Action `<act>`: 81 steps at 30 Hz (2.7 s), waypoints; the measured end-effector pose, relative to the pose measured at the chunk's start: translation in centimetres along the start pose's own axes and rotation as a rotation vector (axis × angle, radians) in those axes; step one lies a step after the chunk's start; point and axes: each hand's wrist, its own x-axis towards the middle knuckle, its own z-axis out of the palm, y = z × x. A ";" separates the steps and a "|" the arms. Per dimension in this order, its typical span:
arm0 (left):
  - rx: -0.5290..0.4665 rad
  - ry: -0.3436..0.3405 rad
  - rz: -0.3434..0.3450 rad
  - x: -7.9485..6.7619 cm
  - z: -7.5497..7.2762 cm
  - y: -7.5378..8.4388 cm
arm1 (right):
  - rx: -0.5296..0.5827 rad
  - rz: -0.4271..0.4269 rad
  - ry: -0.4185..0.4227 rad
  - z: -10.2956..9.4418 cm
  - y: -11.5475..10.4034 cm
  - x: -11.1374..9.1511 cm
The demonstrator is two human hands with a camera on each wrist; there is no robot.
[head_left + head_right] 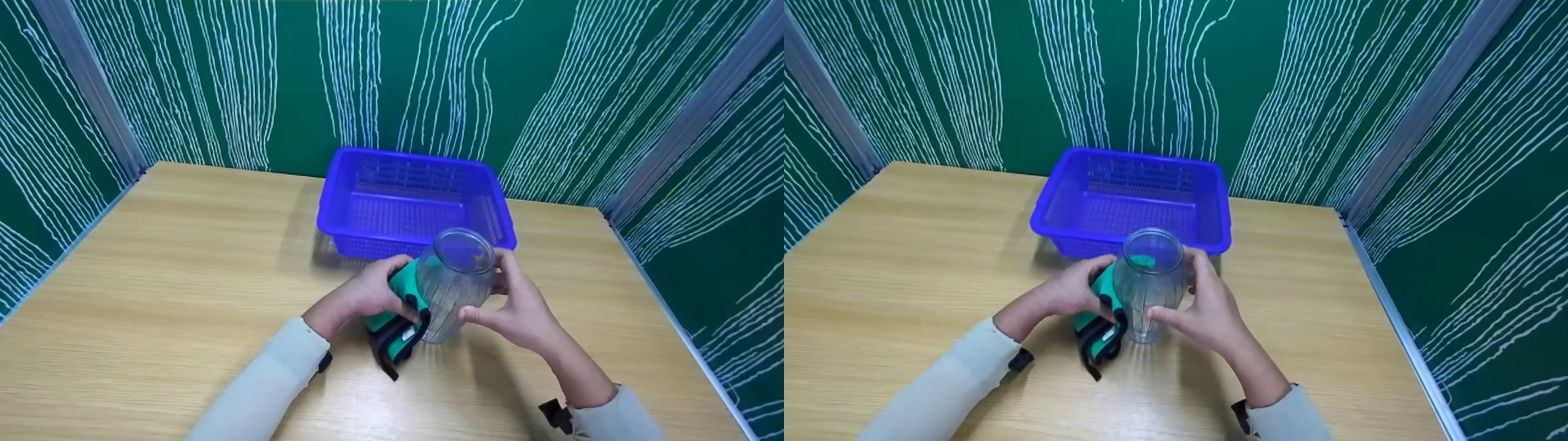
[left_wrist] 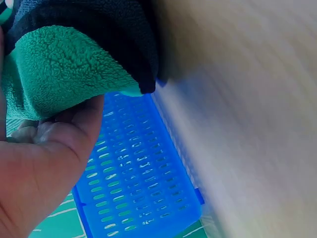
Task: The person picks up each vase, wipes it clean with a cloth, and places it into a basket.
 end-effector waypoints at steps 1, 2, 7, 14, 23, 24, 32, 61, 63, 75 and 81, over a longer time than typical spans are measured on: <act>0.015 -0.002 -0.008 0.0 0.1 -0.1 | 0.003 -0.002 0.001 0.0 -0.3 -0.1; 0.035 -0.005 -0.018 0.0 0.1 -0.1 | 0.005 -0.003 0.002 -0.1 -0.6 -0.1; 0.119 -0.021 -0.035 0.2 0.3 -0.3 | 0.003 0.003 -0.001 -0.2 -1.0 -0.2; 0.188 -0.029 -0.066 0.4 0.7 -0.5 | 0.003 -0.002 -0.002 0.0 0.4 0.0; 0.242 -0.027 0.001 0.2 0.8 -0.7 | -0.017 0.002 -0.008 0.2 2.7 0.3; 0.226 -0.037 0.002 0.1 0.6 -0.7 | -0.015 0.001 -0.015 0.2 2.7 0.3; 0.057 -0.061 0.090 0.0 -1.6 0.2 | 0.009 -0.070 -0.085 -0.4 2.4 0.5; -0.312 -0.087 0.330 -0.9 -1.7 2.8 | 0.067 -0.048 -0.038 -0.3 0.2 0.0; -0.307 -0.088 0.328 -1.3 -1.8 3.2 | 0.072 -0.046 -0.041 -0.4 -0.4 -0.1; -0.189 -0.112 0.212 0.0 -1.2 0.1 | 0.045 -0.013 -0.047 -0.4 -0.8 -0.3; -0.103 -0.081 0.178 0.0 -0.8 -0.3 | 0.031 0.000 -0.043 -0.3 -0.7 -0.2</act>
